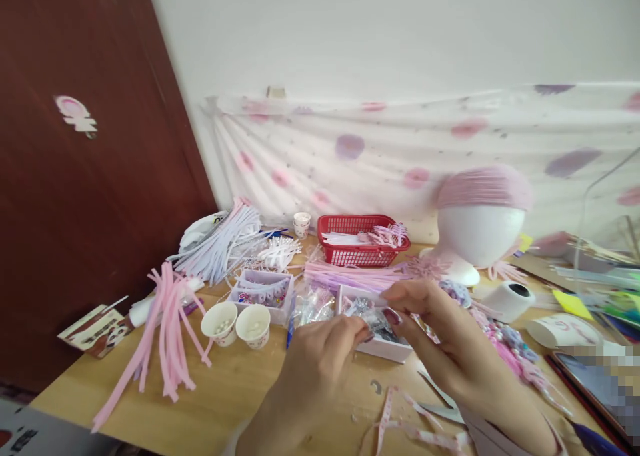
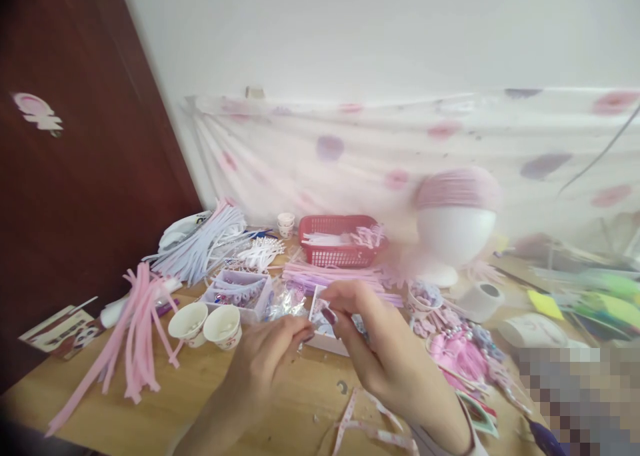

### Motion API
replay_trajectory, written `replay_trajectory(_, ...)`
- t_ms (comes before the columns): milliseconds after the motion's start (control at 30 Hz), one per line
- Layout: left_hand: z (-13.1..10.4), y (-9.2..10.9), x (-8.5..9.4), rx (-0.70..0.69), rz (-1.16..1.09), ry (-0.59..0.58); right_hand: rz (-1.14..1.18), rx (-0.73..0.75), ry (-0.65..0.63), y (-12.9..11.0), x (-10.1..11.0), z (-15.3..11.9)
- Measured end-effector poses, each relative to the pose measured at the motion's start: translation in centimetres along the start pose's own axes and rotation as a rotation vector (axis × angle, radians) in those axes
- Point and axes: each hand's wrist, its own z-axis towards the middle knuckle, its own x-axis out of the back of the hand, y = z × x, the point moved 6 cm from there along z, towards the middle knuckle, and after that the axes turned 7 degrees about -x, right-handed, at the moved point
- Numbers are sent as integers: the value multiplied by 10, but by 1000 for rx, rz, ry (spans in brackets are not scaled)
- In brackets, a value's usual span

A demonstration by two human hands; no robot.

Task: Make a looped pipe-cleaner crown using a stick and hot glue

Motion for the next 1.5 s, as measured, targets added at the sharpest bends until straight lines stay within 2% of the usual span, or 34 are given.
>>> replay_trajectory(100,6,-7,4,165,-274,-196,262,-93,6,15,-2,-3)
replay_trajectory(200,16,-24,8,378,-484,-373,472,-132,22,27,-9,10)
replay_trajectory(233,20,-33,10,427,-524,-420,495,-132,1,30,-12,18)
replay_trajectory(300,32,-62,20,480,-435,-470,425,-142,-69,35,-19,33)
replay_trajectory(367,45,-106,37,538,-248,-421,231,-167,-85,41,-19,44)
replay_trajectory(433,56,-156,58,592,-120,-315,34,-200,-65,47,-12,48)
replay_trajectory(533,63,-228,83,714,13,-206,-63,-237,-93,52,-4,43)
replay_trajectory(600,64,-260,90,765,37,-150,-91,-263,-116,58,-3,39)
replay_trajectory(667,65,-272,91,781,28,-82,-145,-279,-121,63,-5,37)
replay_trajectory(700,64,-269,89,780,10,-46,-171,-282,-123,65,-8,37)
replay_trajectory(767,59,-245,83,766,-56,24,-193,-267,-84,64,-13,38)
replay_trajectory(833,48,-200,74,731,-164,61,-164,-224,16,55,-17,37)
replay_trajectory(900,34,-143,66,700,-284,60,-97,-156,122,39,-21,32)
replay_trajectory(1000,14,-66,62,694,-498,97,52,-96,151,14,-31,18)
replay_trajectory(1067,7,-34,68,669,-498,126,181,-97,109,3,-37,8)
replay_trajectory(1100,7,-22,69,632,-485,88,242,-101,96,-1,-38,4)
replay_trajectory(1233,8,-6,70,558,-443,17,380,-129,115,-3,-35,-6)
replay_trajectory(1433,3,1,59,634,-482,72,410,-129,120,-1,-30,-6)
replay_trajectory(1500,3,2,56,618,-470,42,408,-134,111,0,-29,-5)
